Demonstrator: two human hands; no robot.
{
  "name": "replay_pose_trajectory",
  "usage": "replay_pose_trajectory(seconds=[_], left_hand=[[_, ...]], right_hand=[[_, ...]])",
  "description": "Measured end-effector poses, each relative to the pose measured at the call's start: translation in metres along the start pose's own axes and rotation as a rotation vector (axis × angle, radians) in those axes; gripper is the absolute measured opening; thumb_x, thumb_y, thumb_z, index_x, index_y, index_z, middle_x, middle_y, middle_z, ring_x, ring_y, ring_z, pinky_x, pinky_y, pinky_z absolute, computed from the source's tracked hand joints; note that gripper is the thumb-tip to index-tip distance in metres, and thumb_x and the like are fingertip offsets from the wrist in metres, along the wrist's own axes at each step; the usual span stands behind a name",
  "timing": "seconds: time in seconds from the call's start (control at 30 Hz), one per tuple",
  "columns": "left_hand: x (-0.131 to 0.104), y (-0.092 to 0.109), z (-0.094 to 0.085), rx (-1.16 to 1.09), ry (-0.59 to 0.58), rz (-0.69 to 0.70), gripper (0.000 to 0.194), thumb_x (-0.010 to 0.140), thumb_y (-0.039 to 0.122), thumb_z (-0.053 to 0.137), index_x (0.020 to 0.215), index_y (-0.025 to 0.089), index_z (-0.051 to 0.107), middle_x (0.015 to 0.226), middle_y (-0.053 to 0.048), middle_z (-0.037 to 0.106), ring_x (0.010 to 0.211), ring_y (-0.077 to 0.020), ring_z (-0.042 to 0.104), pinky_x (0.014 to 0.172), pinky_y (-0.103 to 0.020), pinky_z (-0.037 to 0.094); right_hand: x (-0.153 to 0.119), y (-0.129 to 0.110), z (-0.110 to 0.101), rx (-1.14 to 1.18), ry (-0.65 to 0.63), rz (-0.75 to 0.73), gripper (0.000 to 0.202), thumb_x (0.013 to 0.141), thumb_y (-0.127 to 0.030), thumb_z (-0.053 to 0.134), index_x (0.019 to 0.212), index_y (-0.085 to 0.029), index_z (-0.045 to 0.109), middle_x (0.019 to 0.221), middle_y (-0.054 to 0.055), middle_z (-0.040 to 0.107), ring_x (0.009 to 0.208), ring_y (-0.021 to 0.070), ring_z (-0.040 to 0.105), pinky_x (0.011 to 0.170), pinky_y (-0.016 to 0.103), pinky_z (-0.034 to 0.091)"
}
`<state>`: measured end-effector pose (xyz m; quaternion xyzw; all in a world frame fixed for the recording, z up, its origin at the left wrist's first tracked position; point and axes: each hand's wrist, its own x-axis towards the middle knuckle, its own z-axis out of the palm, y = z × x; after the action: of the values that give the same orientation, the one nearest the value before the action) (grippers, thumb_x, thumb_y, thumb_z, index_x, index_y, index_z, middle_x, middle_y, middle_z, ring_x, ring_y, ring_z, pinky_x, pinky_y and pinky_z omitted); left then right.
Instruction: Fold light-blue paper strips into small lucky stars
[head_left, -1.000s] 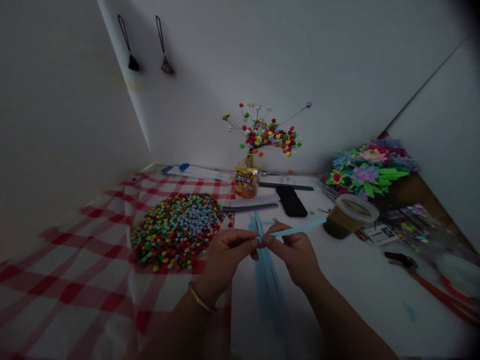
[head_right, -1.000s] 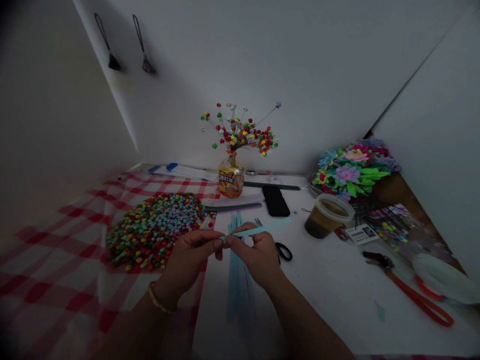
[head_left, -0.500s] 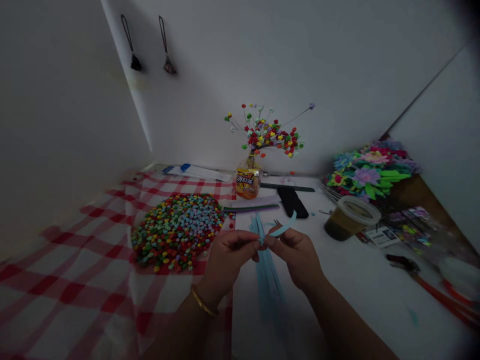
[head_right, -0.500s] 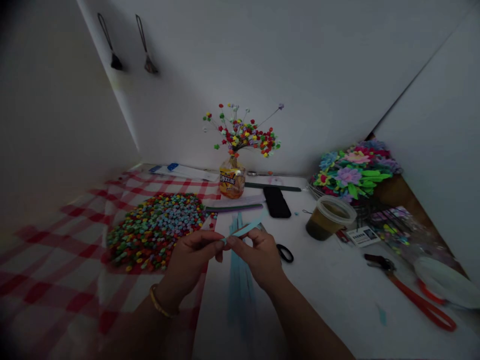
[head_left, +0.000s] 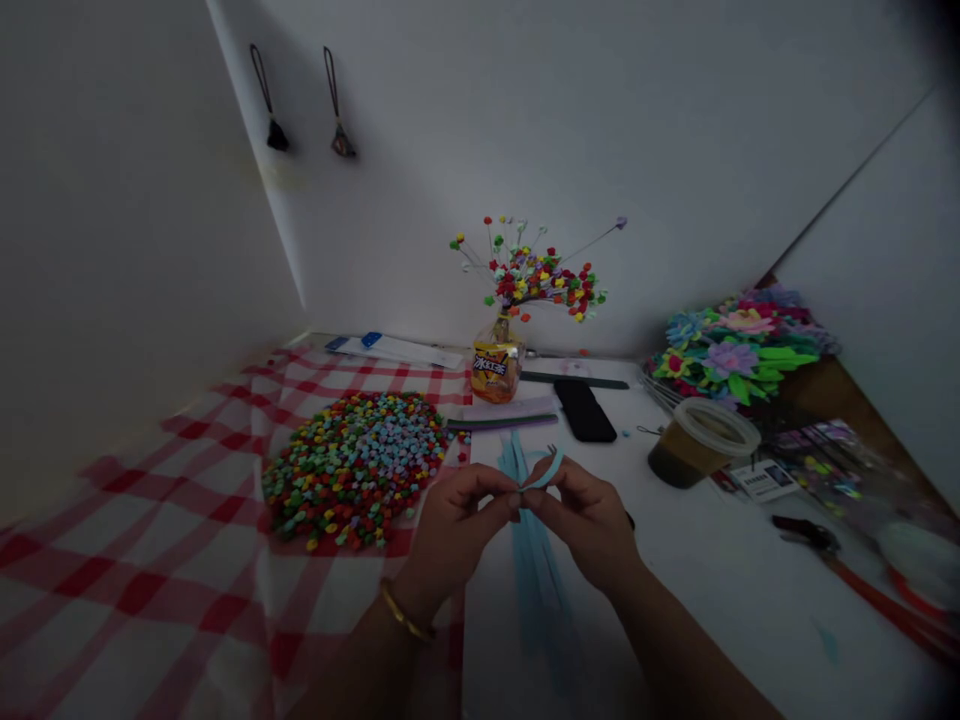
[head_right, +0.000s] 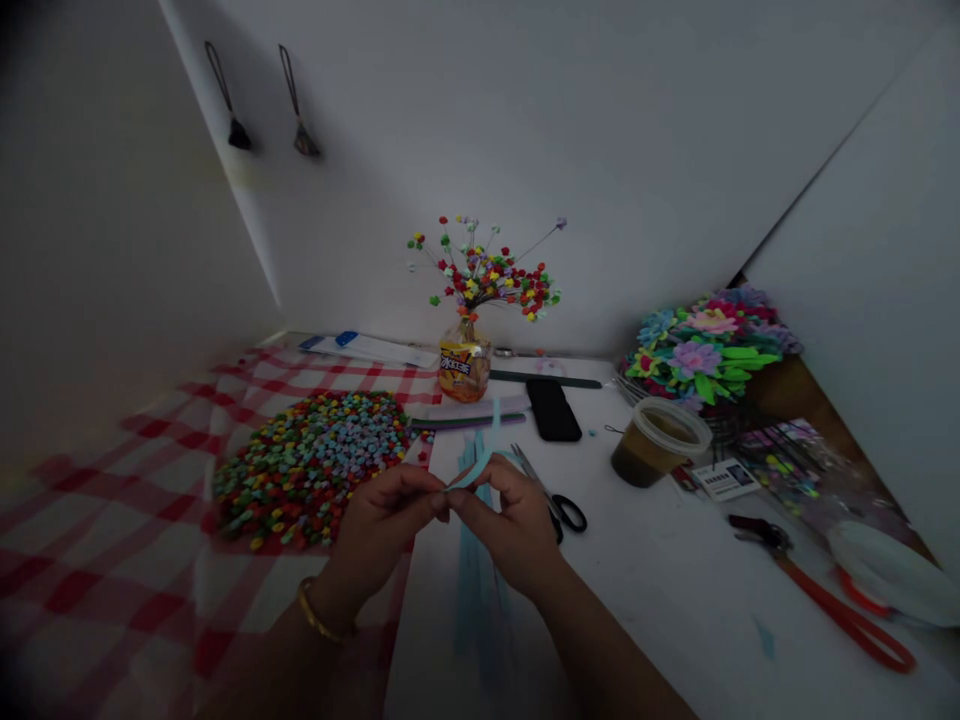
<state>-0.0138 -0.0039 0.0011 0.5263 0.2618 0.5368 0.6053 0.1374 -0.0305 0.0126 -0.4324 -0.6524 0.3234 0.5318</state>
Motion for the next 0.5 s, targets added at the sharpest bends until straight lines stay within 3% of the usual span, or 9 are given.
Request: replay_pose_trajectory(seconds=[0.13,0.27,0.37,0.5], left_hand=[[0.001,-0.002,0.000,-0.030,-0.013,-0.062,0.005,0.070,0.017,0.070,0.071,0.014,0.066,0.061,0.000,0.063,0.060,-0.0116,0.058,0.061,-0.023,0.045],[0.001,-0.003,0.000,-0.168,-0.044,-0.179,0.011,0.076,0.021,0.063,0.067,0.014,0.060,0.058,0.000,0.061,0.055,-0.0111,0.054,0.057,-0.024,0.042],[0.001,-0.003,-0.001,-0.284,-0.086,-0.282,0.015,0.078,0.022,0.059,0.064,0.014,0.058,0.052,0.000,0.057,0.051,-0.0112,0.051,0.054,-0.024,0.039],[0.001,-0.001,-0.002,-0.328,-0.104,-0.357,0.011,0.072,0.019,0.061,0.063,0.014,0.058,0.047,0.000,0.055,0.047,-0.0108,0.049,0.051,-0.024,0.035]], right_hand=[[0.001,0.001,-0.002,-0.119,0.027,-0.120,0.009,0.084,-0.024,0.059,0.077,-0.023,0.063,0.077,0.002,0.058,0.076,0.0172,0.056,0.070,0.032,0.045],[0.003,0.001,-0.006,-0.406,0.100,-0.401,0.012,0.082,-0.014,0.058,0.087,-0.023,0.064,0.083,0.004,0.059,0.084,0.0199,0.055,0.073,0.034,0.045],[0.004,0.001,-0.010,-0.565,0.052,-0.596,0.020,0.080,-0.008,0.057,0.092,-0.023,0.064,0.082,0.005,0.058,0.083,0.0207,0.054,0.075,0.038,0.045],[0.003,0.002,-0.011,-0.658,0.026,-0.708,0.023,0.079,-0.009,0.059,0.095,-0.024,0.065,0.079,0.005,0.059,0.081,0.0215,0.053,0.075,0.040,0.044]])
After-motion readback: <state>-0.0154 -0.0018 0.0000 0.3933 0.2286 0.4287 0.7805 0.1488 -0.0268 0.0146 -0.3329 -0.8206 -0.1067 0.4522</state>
